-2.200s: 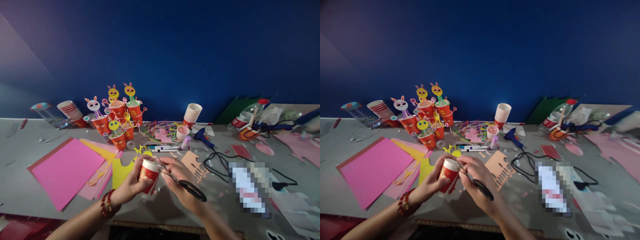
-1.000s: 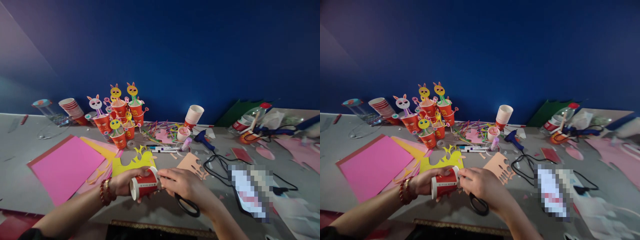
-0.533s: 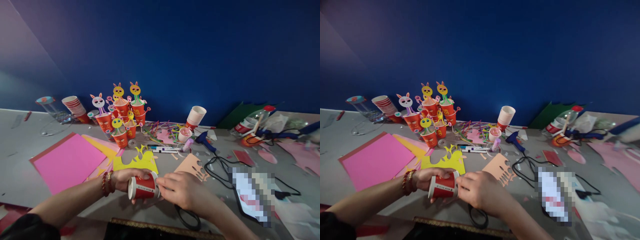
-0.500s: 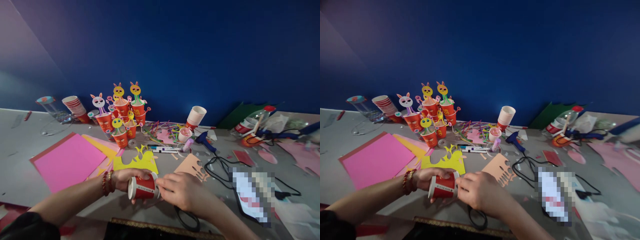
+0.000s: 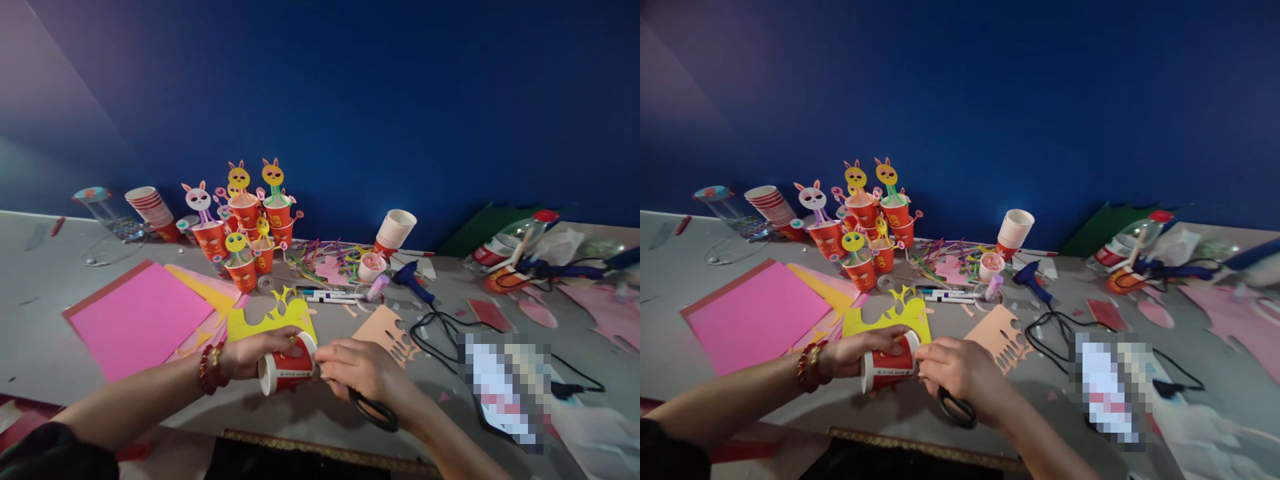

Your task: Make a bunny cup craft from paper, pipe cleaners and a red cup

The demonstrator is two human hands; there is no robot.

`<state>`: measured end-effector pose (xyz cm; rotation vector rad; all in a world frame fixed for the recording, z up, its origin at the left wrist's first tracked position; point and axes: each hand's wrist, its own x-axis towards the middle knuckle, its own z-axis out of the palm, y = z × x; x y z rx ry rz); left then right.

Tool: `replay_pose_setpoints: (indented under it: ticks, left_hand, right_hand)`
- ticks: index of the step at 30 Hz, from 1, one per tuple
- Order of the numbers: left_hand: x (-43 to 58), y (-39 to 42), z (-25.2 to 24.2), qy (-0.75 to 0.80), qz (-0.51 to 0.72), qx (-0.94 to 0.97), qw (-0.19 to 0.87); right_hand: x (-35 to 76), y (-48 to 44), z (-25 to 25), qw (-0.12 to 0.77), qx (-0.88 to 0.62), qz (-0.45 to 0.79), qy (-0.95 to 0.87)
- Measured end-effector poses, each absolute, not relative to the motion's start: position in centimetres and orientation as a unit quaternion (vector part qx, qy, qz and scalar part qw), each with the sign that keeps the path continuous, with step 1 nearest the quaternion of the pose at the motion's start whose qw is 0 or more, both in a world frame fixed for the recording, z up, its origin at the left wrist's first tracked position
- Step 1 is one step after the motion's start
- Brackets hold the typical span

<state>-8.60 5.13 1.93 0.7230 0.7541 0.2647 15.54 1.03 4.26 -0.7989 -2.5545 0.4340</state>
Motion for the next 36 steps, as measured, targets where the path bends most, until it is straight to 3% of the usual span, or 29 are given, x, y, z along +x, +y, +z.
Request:
replay_pose_setpoints:
  ticks: [4, 18, 24, 27, 36]
  left_hand:
    - [-8.7, 4.8, 2.2, 0.378, 0.154, 0.383, 0.829]
    - [-8.5, 4.0, 4.1, 0.362, 0.208, 0.430, 0.801]
    - [-8.6, 4.2, 3.6, 0.375, 0.171, 0.353, 0.840]
    - [-8.6, 4.1, 3.6, 0.371, 0.168, 0.363, 0.838]
    - [-9.1, 3.5, 4.1, 0.363, 0.240, 0.543, 0.718]
  right_hand:
    - [15.3, 0.8, 3.9, 0.262, -0.314, 0.136, -0.903]
    - [14.4, -0.6, 3.6, 0.344, -0.426, 0.267, -0.793]
    - [14.6, 0.0, 4.5, 0.255, -0.409, 0.105, -0.870]
    - [14.3, 0.3, 4.5, 0.280, -0.368, 0.039, -0.886]
    - [13.5, -0.8, 3.5, 0.391, -0.403, 0.220, -0.798]
